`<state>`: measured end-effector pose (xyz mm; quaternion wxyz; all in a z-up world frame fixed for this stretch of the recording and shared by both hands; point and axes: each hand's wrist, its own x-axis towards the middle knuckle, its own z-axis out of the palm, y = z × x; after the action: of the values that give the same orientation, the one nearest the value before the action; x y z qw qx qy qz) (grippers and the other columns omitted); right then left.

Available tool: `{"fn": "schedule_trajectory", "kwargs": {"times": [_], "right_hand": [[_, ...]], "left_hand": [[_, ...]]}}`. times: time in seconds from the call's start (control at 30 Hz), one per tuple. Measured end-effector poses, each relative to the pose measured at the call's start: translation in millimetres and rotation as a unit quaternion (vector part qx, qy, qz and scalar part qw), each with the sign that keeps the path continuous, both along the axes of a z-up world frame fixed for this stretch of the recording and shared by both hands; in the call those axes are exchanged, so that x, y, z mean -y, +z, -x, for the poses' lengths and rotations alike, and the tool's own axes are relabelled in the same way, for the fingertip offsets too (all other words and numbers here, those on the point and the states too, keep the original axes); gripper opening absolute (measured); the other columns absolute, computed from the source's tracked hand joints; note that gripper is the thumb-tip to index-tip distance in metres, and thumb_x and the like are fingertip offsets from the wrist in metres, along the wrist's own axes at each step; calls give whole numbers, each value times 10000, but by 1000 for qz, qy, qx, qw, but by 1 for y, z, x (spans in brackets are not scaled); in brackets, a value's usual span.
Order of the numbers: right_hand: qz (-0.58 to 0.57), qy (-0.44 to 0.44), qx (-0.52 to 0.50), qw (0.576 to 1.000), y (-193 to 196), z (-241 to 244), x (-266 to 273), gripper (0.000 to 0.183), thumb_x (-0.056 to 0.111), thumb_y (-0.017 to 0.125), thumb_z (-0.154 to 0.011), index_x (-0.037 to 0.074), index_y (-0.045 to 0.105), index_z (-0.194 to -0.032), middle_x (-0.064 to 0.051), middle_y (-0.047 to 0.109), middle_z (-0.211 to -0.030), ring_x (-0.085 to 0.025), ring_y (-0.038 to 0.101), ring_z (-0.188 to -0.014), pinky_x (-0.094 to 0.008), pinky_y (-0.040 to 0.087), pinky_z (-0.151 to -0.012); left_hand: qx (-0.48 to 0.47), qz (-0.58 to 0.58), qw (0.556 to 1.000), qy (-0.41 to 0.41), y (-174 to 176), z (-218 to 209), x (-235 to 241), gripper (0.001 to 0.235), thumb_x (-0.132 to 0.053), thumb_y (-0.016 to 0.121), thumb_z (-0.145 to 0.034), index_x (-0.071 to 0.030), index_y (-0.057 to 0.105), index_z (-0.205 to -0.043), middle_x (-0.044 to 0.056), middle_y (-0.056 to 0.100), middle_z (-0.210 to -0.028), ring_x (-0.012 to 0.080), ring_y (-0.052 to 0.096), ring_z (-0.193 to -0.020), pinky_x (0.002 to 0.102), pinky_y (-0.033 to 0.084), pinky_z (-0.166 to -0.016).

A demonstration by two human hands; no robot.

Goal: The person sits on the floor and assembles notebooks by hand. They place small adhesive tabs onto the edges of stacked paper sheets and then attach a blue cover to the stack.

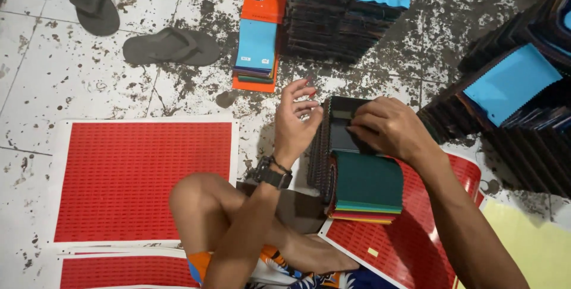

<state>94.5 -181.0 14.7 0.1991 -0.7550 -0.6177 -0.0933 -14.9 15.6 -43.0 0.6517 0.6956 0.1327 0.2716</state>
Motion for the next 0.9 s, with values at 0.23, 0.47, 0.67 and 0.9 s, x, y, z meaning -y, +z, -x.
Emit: {"fn": "schedule_trajectory", "kwargs": {"times": [0.23,0.47,0.67,0.9], "right_hand": [[30,-29,-40,998,-5,1,5,128,125,740,-908,106,738,-1034,-109,721,-1033,-316,695,-954,-414,570,-768],[46,-85,-31,995,-4,-6,-9,169,123,766,-893,148,771,-1060,-67,733,-1033,-257,716,-976,-345,585,-817],[58,-112,-7,992,-12,-10,-11,121,185,785,-892,187,785,-1012,11,743,-1028,-200,724,-965,-317,588,-826],[53,-168,-120,977,-18,-14,-7,192,216,720,-954,159,768,-1131,-71,733,-988,-286,716,-989,-382,595,-851]], "left_hand": [[-12,-10,1000,-17,3,-8,8,653,-26,717,-831,-72,435,-1418,199,629,-1247,380,729,-984,441,624,-851],[-26,-21,999,-10,7,-7,8,656,-6,710,-832,-61,425,-1420,215,623,-1246,383,723,-994,449,623,-849],[-30,-14,999,-6,0,-4,5,656,-6,713,-837,-61,428,-1425,213,619,-1246,365,722,-990,439,623,-846],[-38,-9,999,-9,-2,-2,4,617,-6,683,-859,-39,419,-1415,228,604,-1244,383,712,-1007,468,618,-873]]}}
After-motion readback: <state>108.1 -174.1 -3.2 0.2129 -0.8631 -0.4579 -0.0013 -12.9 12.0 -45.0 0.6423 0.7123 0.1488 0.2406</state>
